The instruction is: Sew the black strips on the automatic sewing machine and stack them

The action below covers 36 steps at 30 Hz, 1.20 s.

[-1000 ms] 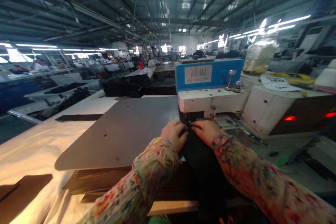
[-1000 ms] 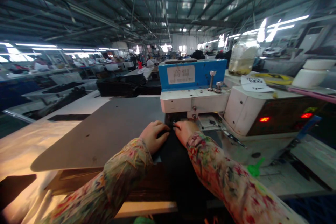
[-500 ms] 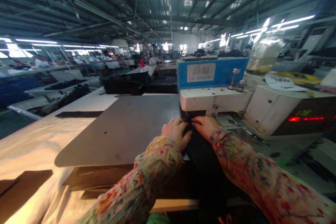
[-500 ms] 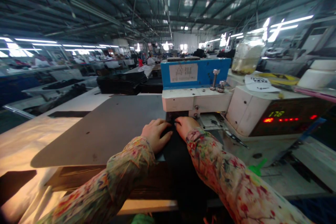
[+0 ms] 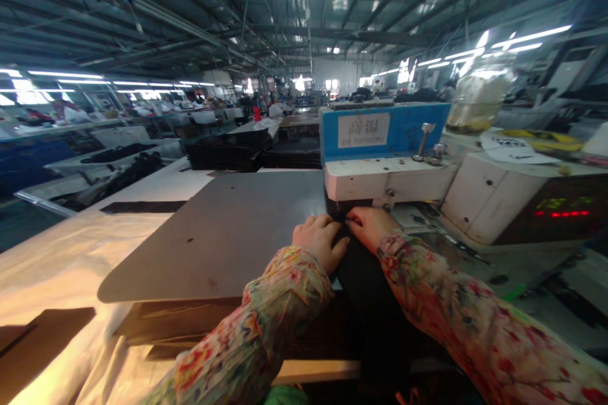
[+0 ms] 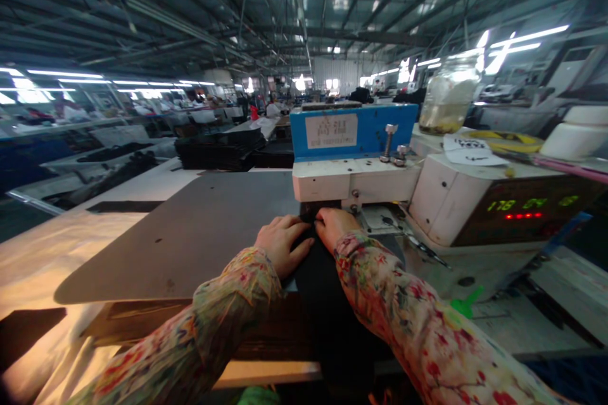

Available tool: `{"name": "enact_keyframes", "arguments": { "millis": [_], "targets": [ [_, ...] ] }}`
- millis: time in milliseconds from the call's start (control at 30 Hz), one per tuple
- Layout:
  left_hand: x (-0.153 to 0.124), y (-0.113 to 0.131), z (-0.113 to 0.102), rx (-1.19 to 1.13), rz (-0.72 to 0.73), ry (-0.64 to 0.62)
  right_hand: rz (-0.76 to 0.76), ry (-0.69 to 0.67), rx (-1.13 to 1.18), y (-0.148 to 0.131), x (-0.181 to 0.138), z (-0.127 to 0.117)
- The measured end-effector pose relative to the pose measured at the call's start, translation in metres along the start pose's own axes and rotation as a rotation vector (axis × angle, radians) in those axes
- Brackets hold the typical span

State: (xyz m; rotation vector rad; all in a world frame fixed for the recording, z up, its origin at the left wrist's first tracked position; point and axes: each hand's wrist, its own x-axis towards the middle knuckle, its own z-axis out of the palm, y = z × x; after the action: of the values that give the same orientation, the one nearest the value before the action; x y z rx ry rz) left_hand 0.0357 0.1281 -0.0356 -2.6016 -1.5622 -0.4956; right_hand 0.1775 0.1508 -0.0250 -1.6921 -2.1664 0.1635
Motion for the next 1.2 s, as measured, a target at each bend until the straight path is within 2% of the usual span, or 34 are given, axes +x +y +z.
{"name": "enact_keyframes", "arguments": {
  "millis": [1200],
  "targets": [
    [0.0002, -0.0008, -0.0009, -0.041, 0.030, 0.004, -0.050, 0.036, -0.097, 0.0004, -0.0019, 0.0052]
  ]
}}
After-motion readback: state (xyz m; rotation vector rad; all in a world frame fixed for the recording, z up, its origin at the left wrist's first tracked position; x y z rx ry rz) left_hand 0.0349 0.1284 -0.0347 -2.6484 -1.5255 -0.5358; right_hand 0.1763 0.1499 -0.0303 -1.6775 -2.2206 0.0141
